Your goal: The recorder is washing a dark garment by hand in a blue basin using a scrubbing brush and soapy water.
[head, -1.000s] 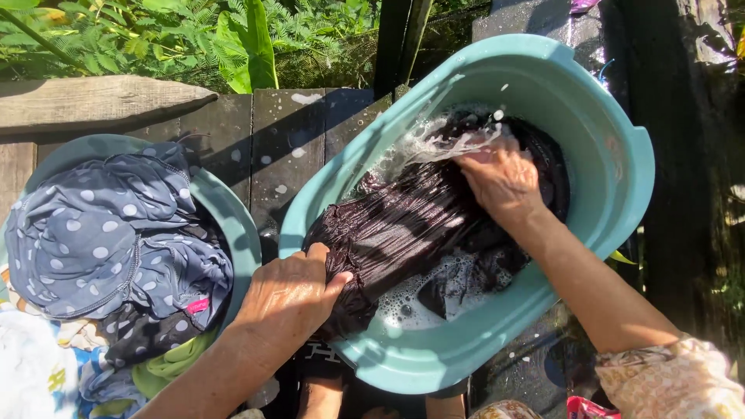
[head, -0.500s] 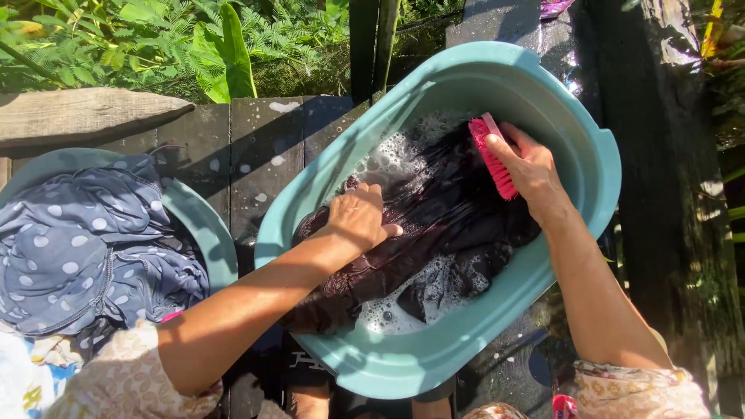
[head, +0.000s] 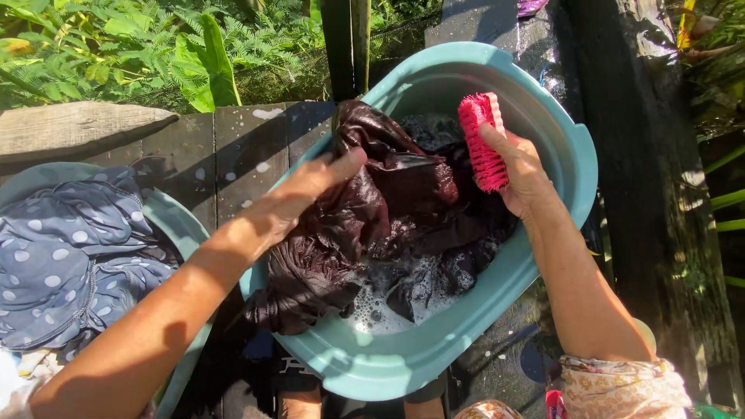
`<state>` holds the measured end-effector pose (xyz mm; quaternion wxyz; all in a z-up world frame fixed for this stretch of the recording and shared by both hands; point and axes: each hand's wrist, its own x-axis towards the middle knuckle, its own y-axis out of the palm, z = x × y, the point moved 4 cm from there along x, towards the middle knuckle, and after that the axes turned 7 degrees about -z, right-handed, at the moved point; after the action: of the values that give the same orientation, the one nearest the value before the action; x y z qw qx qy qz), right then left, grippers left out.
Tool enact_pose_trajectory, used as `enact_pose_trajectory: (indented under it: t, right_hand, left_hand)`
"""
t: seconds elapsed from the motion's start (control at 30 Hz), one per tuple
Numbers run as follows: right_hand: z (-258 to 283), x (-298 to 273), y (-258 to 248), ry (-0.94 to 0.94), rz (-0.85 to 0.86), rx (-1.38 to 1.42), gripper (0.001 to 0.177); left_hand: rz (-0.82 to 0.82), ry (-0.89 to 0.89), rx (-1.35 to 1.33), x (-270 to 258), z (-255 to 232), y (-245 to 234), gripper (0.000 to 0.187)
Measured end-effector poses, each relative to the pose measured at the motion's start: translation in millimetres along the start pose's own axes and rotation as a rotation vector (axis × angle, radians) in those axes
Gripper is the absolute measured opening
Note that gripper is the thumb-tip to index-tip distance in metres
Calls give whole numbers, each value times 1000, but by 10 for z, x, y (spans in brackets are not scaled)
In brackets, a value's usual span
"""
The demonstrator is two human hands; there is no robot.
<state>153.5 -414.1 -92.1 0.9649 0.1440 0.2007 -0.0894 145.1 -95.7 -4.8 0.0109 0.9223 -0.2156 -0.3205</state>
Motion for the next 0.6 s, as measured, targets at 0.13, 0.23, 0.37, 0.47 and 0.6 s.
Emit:
enact_pose_trajectory:
  t: [0.13, 0.23, 0.37, 0.47, 0.6]
  right_hand:
    - [-46, -8, 56, 23, -15, -89, 47]
    - [-95, -11, 24, 12, -38, -132, 45]
    - [-8, -79, 150, -55, -55, -84, 46]
    - [-1, -134, 154, -140, -69, -45, 50]
    - [-328, -223, 20, 44, -221, -119, 59]
  left_hand:
    - [189, -257, 645, 391, 1193, -56, 95]
    - [203, -169, 806, 181, 843, -30, 104]
    - [144, -85, -125, -100, 339, -255, 78]
    - [83, -192, -524, -32, 692, -263, 63]
    - [106, -275, -41, -126, 910, -96, 51]
